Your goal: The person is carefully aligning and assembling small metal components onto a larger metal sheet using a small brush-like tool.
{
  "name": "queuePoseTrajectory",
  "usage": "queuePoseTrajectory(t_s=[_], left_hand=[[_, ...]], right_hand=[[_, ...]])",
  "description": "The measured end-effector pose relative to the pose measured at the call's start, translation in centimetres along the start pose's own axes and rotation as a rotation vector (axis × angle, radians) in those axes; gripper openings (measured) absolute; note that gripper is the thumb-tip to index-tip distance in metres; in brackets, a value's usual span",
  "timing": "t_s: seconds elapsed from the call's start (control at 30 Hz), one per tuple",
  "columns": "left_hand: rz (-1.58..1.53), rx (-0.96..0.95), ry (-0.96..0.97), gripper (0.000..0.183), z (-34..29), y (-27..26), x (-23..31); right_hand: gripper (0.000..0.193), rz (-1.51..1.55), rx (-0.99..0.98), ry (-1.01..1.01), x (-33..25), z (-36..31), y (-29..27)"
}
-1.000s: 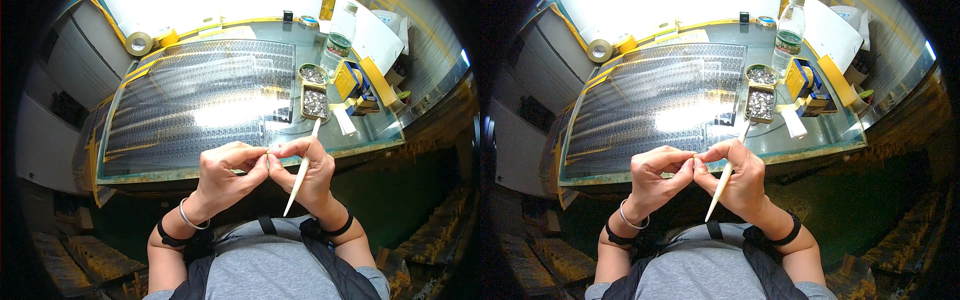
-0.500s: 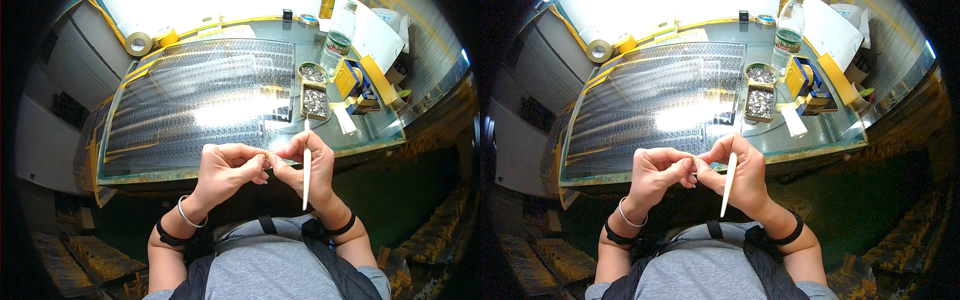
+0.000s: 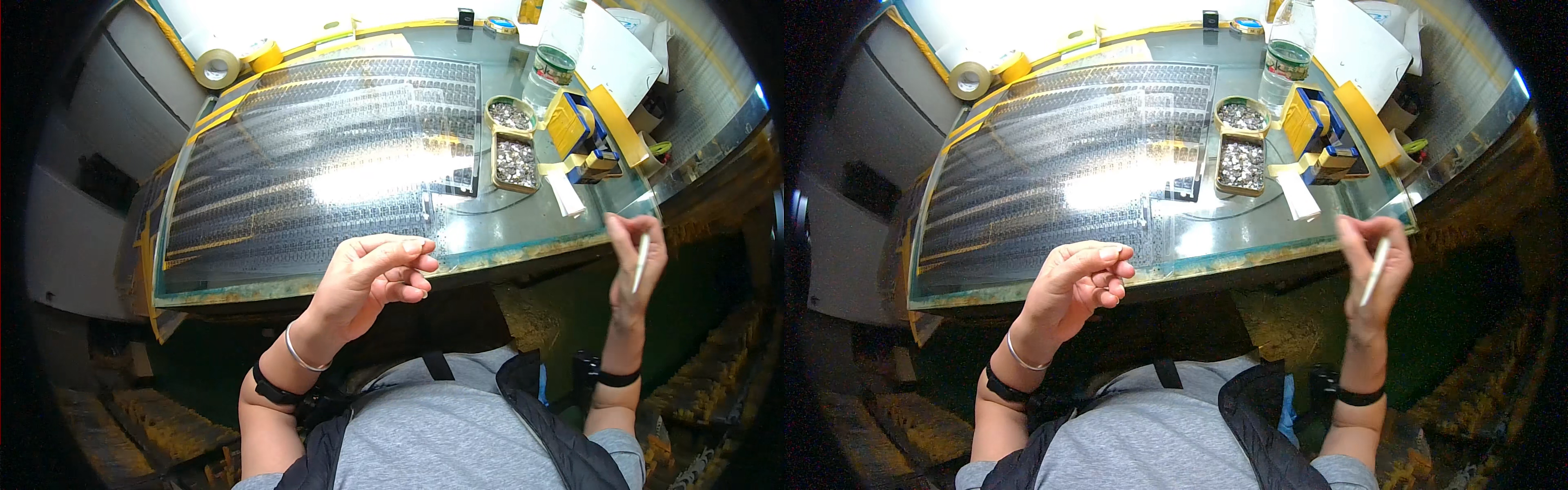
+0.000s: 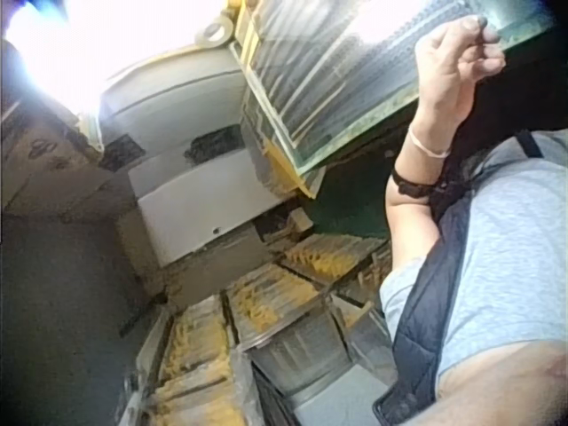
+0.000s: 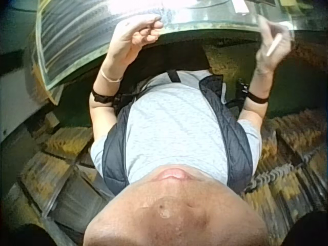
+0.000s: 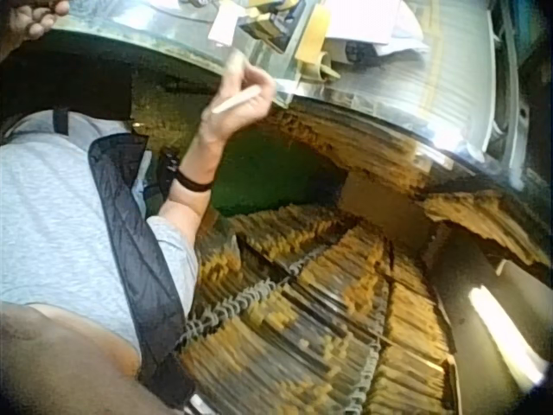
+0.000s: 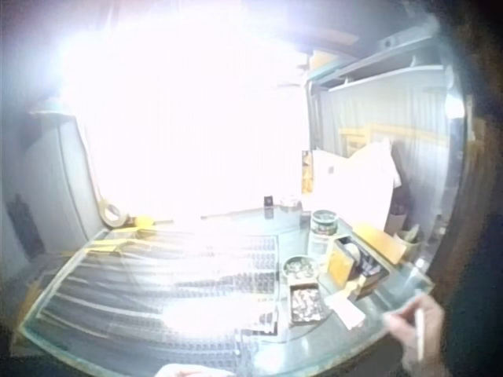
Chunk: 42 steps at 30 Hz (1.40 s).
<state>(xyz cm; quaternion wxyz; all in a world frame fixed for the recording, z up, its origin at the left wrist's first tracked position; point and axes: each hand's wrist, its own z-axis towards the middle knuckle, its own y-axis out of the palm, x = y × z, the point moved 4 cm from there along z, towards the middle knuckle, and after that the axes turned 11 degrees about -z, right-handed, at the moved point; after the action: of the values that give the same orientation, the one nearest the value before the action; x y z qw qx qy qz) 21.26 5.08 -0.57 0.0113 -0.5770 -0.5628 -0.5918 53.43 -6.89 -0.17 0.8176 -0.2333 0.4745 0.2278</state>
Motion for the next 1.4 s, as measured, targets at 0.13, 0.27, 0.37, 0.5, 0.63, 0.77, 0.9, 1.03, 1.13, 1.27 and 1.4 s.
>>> queuePoseTrajectory(t_s=[0.13,0.27,0.37,0.5,0.63,0.77,0.9,1.03,1.13,1.27,1.4], left_hand=[[0.035,0.005,0.053,0.03,0.4,-0.4,0.0],[0.101,0.095,0.147,0.015,-0.7,-1.6,0.4],[0.076,0.104,0.162,0.012,-0.6,-1.8,-0.1],[0.086,0.119,0.19,0.011,-0.8,-2.2,-0.1],[0.201,0.135,0.208,0.012,-1.4,-1.3,1.0],[0.451,0.035,0.158,0.012,0.8,1.8,3.0],[0.653,-0.002,0.216,0.018,5.3,4.5,3.9],[0.978,-0.078,0.411,0.016,10.4,6.6,3.7],[1.174,-0.098,0.539,0.014,12.8,8.5,3.1],[1.247,-0.13,0.596,0.018,15.0,9.0,2.4],[1.333,-0.116,0.597,0.017,15.2,9.0,2.9]], right_hand=[[0.014,-0.315,0.2,-0.036,4.1,0.7,-7.8],[0.015,-0.59,0.298,-0.026,7.2,-0.2,-10.9],[0.017,-0.565,0.322,0.0,8.6,-0.9,-11.5],[0.017,-0.593,0.362,-0.017,9.6,-0.7,-10.9],[0.008,-0.761,0.343,-0.059,8.0,-1.1,-8.5],[0.01,-0.873,0.29,-0.192,7.1,-1.6,-8.5],[0.01,-0.697,0.261,-0.414,0.1,-1.2,-3.4],[0.016,-0.314,-0.002,-0.73,-2.5,-1.5,4.0],[0.021,-0.186,-0.047,-0.77,-2.6,-2.0,7.4],[0.018,-0.156,-0.025,-0.493,0.2,-2.1,8.8],[0.017,-0.142,-0.006,-0.477,0.6,-1.7,8.8]])
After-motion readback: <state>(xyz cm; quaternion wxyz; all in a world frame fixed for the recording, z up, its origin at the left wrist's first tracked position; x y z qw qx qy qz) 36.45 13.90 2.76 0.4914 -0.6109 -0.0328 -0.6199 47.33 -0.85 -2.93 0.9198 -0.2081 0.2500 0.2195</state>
